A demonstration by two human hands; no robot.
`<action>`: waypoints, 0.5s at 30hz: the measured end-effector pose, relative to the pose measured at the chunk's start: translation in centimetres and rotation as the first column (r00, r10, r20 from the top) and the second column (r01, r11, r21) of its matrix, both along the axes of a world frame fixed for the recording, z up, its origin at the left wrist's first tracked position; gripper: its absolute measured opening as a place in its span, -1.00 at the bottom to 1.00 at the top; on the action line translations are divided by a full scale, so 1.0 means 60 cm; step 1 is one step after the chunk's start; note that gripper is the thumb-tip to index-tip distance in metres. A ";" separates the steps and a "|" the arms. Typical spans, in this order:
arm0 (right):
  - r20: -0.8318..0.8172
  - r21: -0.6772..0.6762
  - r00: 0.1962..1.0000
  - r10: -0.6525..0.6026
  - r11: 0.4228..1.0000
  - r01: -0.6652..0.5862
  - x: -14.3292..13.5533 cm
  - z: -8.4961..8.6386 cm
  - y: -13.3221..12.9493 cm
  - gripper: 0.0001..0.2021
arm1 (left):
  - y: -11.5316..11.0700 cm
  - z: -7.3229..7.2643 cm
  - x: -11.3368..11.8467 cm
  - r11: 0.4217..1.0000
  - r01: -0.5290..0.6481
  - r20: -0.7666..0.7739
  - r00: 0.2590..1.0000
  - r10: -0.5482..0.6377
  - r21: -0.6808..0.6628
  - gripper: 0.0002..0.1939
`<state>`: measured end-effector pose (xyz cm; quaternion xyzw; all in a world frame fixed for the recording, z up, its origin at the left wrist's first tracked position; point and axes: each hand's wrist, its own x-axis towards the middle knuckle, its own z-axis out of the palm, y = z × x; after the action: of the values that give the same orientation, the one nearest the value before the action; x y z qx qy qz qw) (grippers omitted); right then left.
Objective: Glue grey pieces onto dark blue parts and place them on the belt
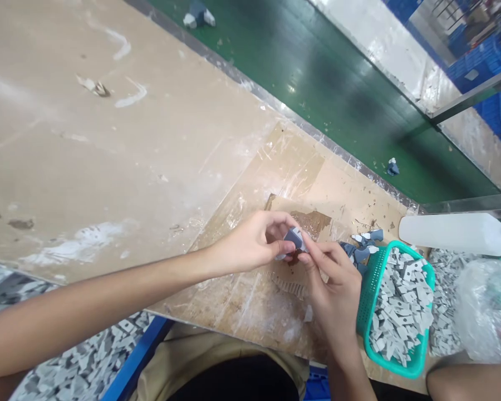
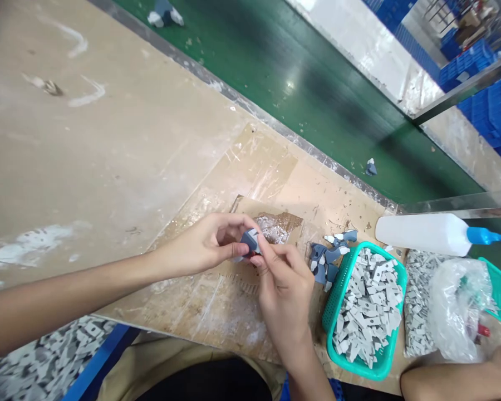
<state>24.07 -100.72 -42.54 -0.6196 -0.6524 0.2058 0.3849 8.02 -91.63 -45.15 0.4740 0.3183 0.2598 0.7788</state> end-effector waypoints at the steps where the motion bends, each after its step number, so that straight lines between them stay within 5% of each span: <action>1: -0.031 -0.041 0.999 0.009 0.999 -0.010 0.007 0.008 0.003 -0.61 | 0.006 0.001 -0.002 0.999 0.000 0.051 0.999 0.003 -0.045 -0.68; 3: -0.080 -0.044 0.995 -0.061 0.997 0.058 0.020 0.026 0.001 -0.61 | 0.019 0.005 -0.008 0.980 -0.009 0.170 0.984 0.043 -0.198 -0.63; 5: -0.125 0.041 0.960 -0.251 0.965 0.257 0.026 0.043 -0.009 -0.64 | 0.031 0.009 -0.016 0.934 -0.009 0.237 0.966 0.101 -0.358 -0.71; 8: -0.261 0.150 0.828 -0.496 0.827 0.543 0.030 0.057 -0.033 -0.72 | 0.045 0.011 -0.026 0.882 -0.050 0.242 0.953 0.182 -0.469 -0.75; 12: -0.343 0.214 0.722 -0.601 0.698 0.683 0.058 0.053 -0.074 -0.69 | 0.048 0.012 -0.027 0.868 -0.124 0.156 0.962 0.224 -0.481 -0.74; 15: -0.170 0.236 0.760 -0.627 0.723 0.649 0.120 0.037 -0.108 -0.71 | 0.049 0.020 -0.016 0.925 -0.208 0.025 0.974 0.227 -0.318 -0.70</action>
<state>31.28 -107.21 -40.32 -0.7364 -0.4060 -0.0098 0.5411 7.03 -88.67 -43.95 0.2979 0.3822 0.3051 0.8198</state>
